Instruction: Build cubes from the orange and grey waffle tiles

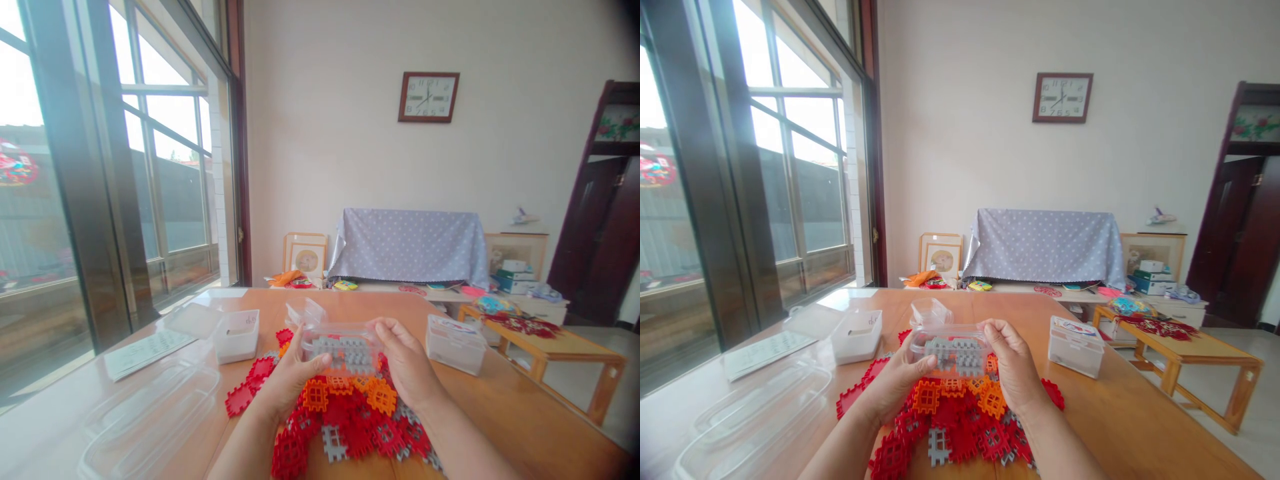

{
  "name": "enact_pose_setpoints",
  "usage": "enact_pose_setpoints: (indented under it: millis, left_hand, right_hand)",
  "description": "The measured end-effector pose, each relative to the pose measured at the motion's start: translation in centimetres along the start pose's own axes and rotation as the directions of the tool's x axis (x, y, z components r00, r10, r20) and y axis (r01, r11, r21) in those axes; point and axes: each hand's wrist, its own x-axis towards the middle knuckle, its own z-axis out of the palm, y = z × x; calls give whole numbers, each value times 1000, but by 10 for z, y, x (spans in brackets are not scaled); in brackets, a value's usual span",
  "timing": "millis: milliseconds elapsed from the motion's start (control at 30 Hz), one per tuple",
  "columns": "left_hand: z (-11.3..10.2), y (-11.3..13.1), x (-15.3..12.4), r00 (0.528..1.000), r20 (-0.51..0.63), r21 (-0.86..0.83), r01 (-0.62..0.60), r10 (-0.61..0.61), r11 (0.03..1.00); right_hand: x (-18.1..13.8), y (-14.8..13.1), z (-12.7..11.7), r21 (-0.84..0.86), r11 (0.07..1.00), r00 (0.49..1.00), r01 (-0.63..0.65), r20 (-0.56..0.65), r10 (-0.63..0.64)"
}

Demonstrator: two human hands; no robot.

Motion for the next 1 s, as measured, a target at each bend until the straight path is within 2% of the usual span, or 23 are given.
enact_pose_setpoints:
  millis: [200, 333, 533, 700, 867, 1000]
  left_hand:
    - [1, 0, -4, 983, 32, -50, 181, -180, 982]
    - [1, 3, -4, 968, 37, -130, 249, -247, 960]
    - [2, -2, 0, 984, -12, -226, 169, -176, 959]
    - [0, -9, 4, 990, 58, -209, 135, -126, 969]
    - [-2, -11, 7, 975, -1, -234, 217, -223, 948]
    - [-3, -11, 6, 929, -1, -158, 364, -369, 918]
  right_hand:
    - [-7, -4, 2, -193, 973, 990, 126, 79, -113]
    - [-7, -1, 1, -213, 967, 989, 141, 66, -130]
    - [-1, 8, 2, -56, 997, 994, 50, -92, -55]
    - [5, 10, -1, 123, 992, 985, 32, -171, -10]
    - [9, 13, -6, 196, 979, 983, 60, -180, -24]
    - [12, 16, -9, 194, 978, 979, 79, -200, -40]
